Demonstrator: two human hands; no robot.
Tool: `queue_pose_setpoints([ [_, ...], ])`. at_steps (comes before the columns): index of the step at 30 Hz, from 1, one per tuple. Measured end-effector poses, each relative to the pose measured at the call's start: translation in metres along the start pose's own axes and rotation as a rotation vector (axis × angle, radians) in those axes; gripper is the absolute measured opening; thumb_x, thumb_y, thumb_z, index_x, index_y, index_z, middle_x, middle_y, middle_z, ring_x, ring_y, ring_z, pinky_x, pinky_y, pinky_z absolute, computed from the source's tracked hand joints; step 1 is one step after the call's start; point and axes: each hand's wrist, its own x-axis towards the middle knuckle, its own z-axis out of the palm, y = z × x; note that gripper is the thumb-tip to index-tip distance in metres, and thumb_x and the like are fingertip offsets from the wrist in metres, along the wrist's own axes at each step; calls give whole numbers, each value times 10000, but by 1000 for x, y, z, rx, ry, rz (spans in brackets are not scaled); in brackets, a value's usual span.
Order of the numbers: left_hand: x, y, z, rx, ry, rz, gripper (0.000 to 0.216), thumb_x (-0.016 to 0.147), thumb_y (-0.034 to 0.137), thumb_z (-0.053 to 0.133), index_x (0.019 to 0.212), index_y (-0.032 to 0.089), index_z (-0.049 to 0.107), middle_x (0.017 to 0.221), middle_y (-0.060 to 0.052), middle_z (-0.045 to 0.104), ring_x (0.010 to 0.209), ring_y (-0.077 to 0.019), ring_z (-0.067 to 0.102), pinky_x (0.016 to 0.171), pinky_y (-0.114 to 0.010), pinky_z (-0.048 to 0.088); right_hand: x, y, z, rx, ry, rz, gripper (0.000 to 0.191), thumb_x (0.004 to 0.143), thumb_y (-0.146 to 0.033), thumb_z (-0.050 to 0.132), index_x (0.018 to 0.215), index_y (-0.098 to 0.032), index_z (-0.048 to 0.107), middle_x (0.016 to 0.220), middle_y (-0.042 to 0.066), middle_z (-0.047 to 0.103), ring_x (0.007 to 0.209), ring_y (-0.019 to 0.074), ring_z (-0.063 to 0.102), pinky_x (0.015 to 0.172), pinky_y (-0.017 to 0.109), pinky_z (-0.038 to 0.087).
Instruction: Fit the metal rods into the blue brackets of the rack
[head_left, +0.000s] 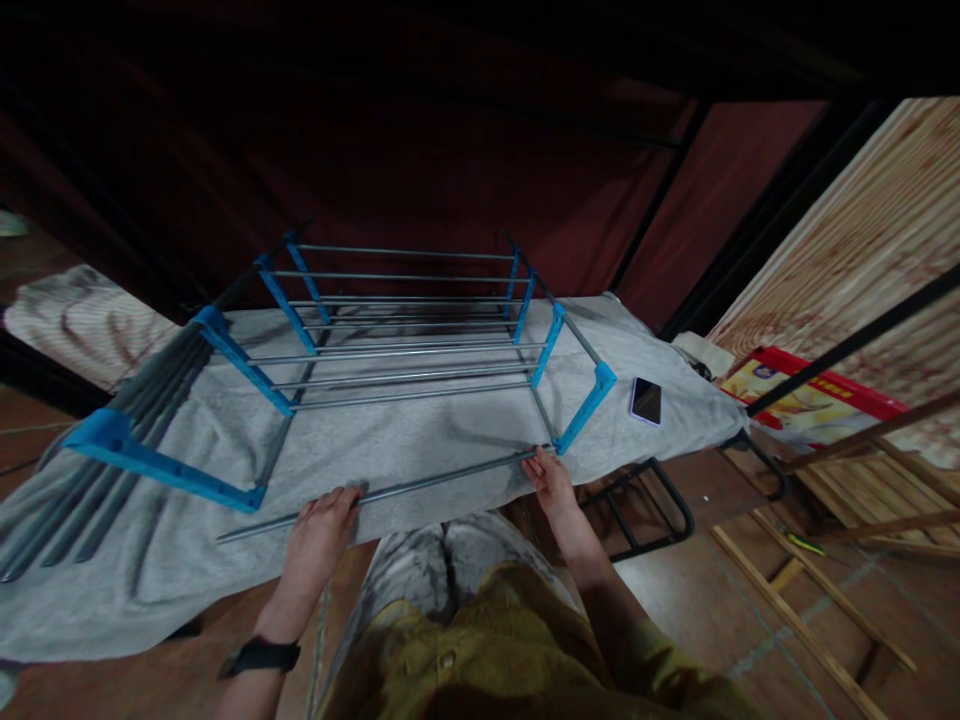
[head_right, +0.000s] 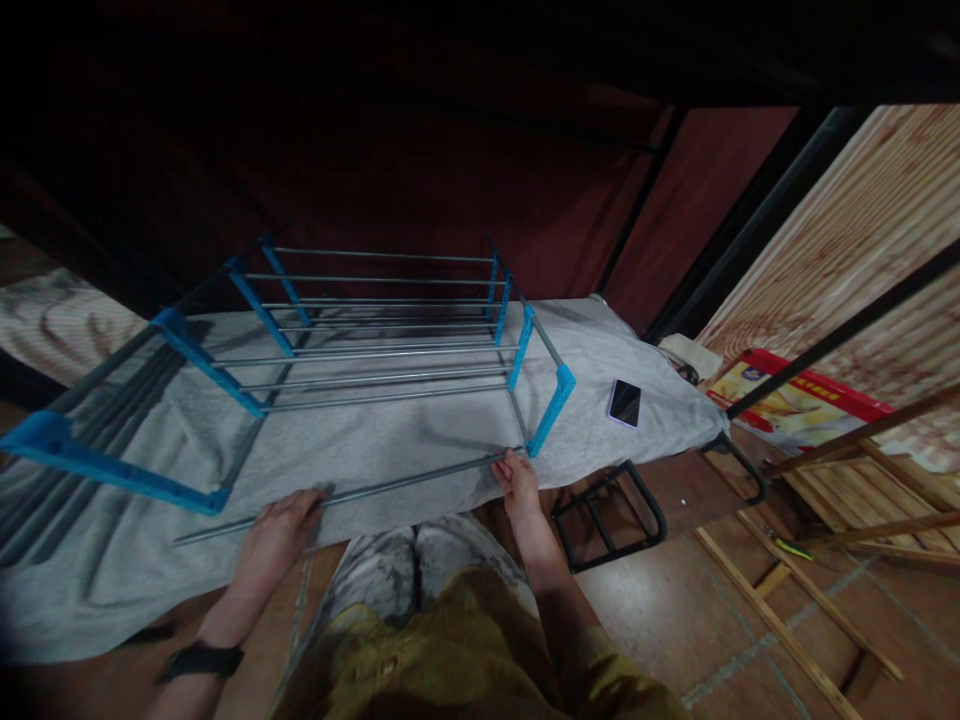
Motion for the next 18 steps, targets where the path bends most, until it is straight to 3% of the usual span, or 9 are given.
queue_pose_setpoints([
  [6,3,-1,9,12,35,28,347,991,264,371,1123,171,678,1106,-131,730,1007,-288,682,922,-410,477,0,-1,1,8,7,8,310,656,-212,848,619,-230,541,745,2,753,690,138,691,705,293,616],
  [18,6,-4,17,3,50,33,333,962,214,399,1146,167,673,1088,-139,735,1006,-301,678,908,-431,477,-2,-2,-3,4,-19,2,325,654,-257,857,616,-232,536,666,-46,708,638,117,662,753,297,608],
])
